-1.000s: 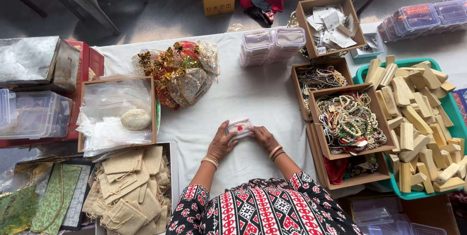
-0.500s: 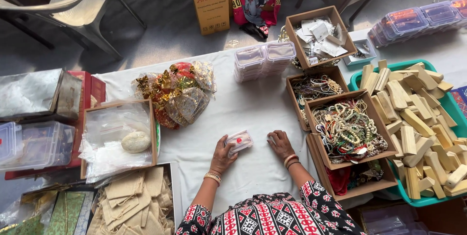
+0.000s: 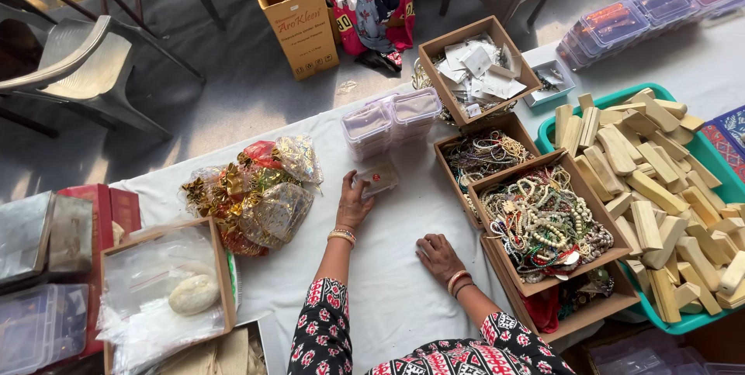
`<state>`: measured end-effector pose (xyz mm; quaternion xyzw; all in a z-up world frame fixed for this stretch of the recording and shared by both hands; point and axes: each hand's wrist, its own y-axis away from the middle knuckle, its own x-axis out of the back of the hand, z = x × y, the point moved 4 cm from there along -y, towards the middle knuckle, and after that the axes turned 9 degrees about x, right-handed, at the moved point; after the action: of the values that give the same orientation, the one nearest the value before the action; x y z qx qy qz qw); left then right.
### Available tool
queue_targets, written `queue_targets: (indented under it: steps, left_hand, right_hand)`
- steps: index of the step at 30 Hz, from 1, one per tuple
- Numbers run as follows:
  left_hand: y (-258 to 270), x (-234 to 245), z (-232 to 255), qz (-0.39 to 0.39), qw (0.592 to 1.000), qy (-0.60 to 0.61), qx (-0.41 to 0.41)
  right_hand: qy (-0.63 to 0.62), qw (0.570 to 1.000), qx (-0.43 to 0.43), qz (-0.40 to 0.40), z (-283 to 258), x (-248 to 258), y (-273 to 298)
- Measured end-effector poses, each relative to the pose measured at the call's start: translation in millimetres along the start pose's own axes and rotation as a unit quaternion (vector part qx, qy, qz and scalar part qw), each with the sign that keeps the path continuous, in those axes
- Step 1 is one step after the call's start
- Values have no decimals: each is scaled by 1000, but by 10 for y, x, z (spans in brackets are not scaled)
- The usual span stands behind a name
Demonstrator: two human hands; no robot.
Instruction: The person organizes various jewelry items on a table covered with a white cloth. They place a small item into a burlap pouch, tie it, and put it into a plastic container. They then handle a tray of pearl necklaces, pick up a necklace, and place it into a clear plastic bag.
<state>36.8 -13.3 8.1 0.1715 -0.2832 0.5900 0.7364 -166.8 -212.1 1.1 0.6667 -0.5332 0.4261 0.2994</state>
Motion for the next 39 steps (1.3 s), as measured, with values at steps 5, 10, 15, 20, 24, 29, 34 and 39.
queue_targets:
  steps: [5, 10, 15, 20, 24, 29, 34, 39]
  left_hand:
    - [-326, -312, -25, -16, 999, 16, 24]
    - [-356, -464, -111, 62, 996, -53, -44]
    - [-308, -274, 111, 54, 997, -32, -33]
    - [-381, 13, -152, 131, 990, -38, -45]
    - [-655, 334, -317, 208, 977, 50, 10]
    - [-1124, 707, -200, 220, 964, 142, 47]
    - [-1842, 587, -521, 91, 972, 188, 111]
    - [-2614, 81, -990, -90, 974, 162, 132]
  right_hand:
    - [6, 1000, -4, -3, 87, -77, -10]
    - [-3, 1000, -16, -14, 81, -79, -15]
    - [-8, 999, -24, -20, 108, -108, -6]
    - [-11, 999, -31, -23, 114, -112, -14]
    - [-15, 998, -46, -40, 132, -108, -21]
    - [-5, 999, -36, -33, 129, -122, -3]
    - [-11, 998, -44, -34, 142, -136, 3]
    - [-18, 996, -62, -61, 219, -224, 0]
